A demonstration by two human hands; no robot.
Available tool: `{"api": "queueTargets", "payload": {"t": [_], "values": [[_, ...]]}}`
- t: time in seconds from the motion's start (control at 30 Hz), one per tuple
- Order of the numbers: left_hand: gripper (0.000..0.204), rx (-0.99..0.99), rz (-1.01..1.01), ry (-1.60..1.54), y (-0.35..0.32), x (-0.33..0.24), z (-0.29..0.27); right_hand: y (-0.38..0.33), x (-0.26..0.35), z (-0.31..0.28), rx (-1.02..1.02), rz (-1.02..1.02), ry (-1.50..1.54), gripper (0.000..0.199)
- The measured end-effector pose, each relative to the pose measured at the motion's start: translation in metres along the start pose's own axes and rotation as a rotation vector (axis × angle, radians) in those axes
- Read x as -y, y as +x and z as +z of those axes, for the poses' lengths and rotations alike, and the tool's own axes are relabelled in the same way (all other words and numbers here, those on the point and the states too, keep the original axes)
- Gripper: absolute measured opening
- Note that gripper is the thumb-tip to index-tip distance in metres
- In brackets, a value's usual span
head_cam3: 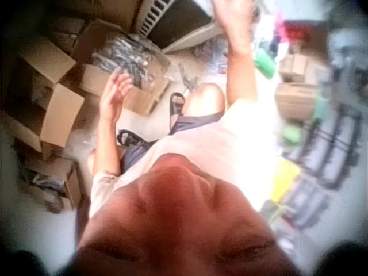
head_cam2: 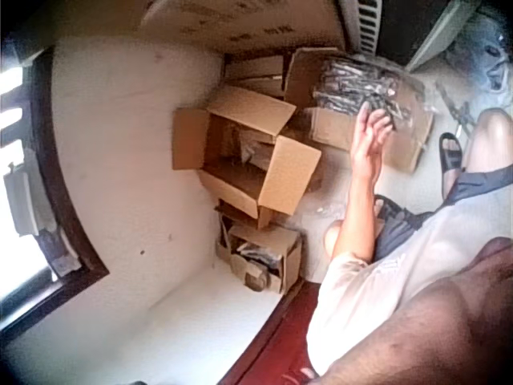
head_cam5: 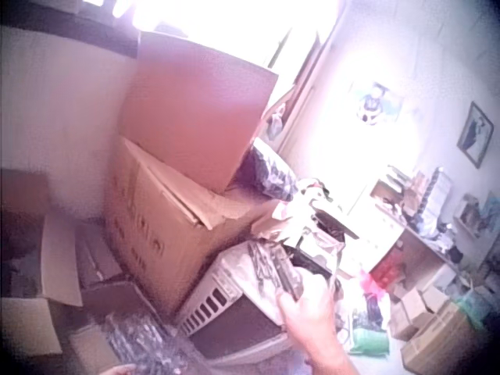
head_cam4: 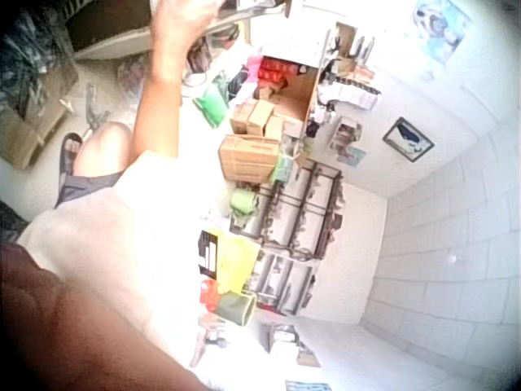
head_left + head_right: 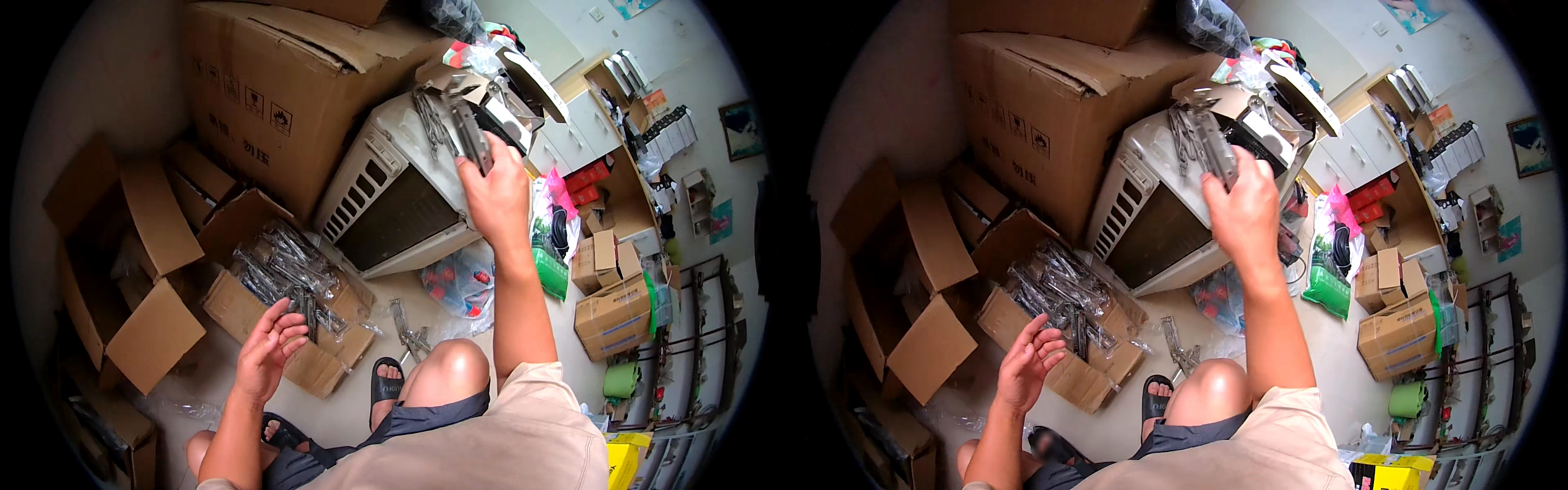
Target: The person picks up several metal hinges, folds them, and then carries a stack of hinges toward a doorway.
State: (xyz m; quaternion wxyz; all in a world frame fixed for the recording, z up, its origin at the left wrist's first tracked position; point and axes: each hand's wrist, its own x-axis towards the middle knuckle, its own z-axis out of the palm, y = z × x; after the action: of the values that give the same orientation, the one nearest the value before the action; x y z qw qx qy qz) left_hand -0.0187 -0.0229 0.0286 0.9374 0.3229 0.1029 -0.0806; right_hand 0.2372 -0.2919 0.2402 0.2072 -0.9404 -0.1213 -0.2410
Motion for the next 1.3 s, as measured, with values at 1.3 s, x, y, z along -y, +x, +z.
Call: {"api": "queueTargets", "payload": {"t": [1.3], "values": [[0.049,-0.269,0.056,-0.139,0.017,-0.003,-0.034,0.025,-0.069,0.013,-0.003,-0.356,-0.362,0.062]]}}
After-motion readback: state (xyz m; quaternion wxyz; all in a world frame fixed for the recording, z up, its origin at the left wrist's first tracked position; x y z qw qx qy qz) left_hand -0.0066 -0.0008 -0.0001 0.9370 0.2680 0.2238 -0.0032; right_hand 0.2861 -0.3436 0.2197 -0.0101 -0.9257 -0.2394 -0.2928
